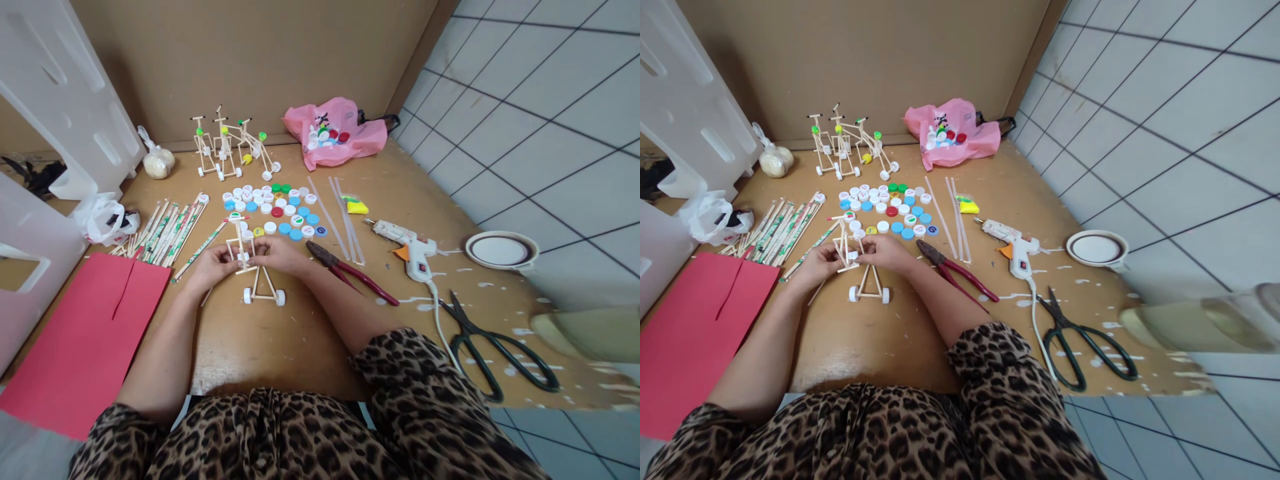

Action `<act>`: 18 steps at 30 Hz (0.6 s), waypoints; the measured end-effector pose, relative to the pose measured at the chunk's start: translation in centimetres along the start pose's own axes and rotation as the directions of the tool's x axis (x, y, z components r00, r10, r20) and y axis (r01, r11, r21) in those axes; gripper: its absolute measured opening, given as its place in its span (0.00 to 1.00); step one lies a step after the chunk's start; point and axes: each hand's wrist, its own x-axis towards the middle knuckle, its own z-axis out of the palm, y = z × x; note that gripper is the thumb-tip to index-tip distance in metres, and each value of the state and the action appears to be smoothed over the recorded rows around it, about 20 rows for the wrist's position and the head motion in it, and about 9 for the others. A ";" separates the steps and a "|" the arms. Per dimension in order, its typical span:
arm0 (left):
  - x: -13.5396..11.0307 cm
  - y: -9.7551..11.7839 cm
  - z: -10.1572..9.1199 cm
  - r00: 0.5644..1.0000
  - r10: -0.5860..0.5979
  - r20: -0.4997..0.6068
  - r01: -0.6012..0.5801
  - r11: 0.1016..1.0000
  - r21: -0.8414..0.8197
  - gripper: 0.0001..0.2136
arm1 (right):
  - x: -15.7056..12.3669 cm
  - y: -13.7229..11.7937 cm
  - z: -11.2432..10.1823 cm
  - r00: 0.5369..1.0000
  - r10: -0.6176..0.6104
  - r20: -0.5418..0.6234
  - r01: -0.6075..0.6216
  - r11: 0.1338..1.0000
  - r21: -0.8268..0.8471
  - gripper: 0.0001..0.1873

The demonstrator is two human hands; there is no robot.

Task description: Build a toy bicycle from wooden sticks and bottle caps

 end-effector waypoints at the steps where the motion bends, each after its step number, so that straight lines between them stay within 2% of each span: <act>1: 0.0 0.0 0.0 1.000 0.001 0.000 -0.001 1.000 -0.001 0.20 | 0.1 0.1 0.0 1.000 -0.008 -0.002 0.008 0.999 0.033 0.10; 9: -0.2 0.6 0.3 1.000 -0.030 0.000 0.030 1.000 -0.008 0.19 | 0.4 0.5 0.0 0.998 0.008 -0.058 0.010 0.952 0.305 0.08; 18: -0.2 0.2 0.0 0.999 -0.021 0.034 0.021 1.000 0.000 0.20 | 0.4 0.6 0.3 0.987 0.008 -0.162 0.034 0.967 0.252 0.04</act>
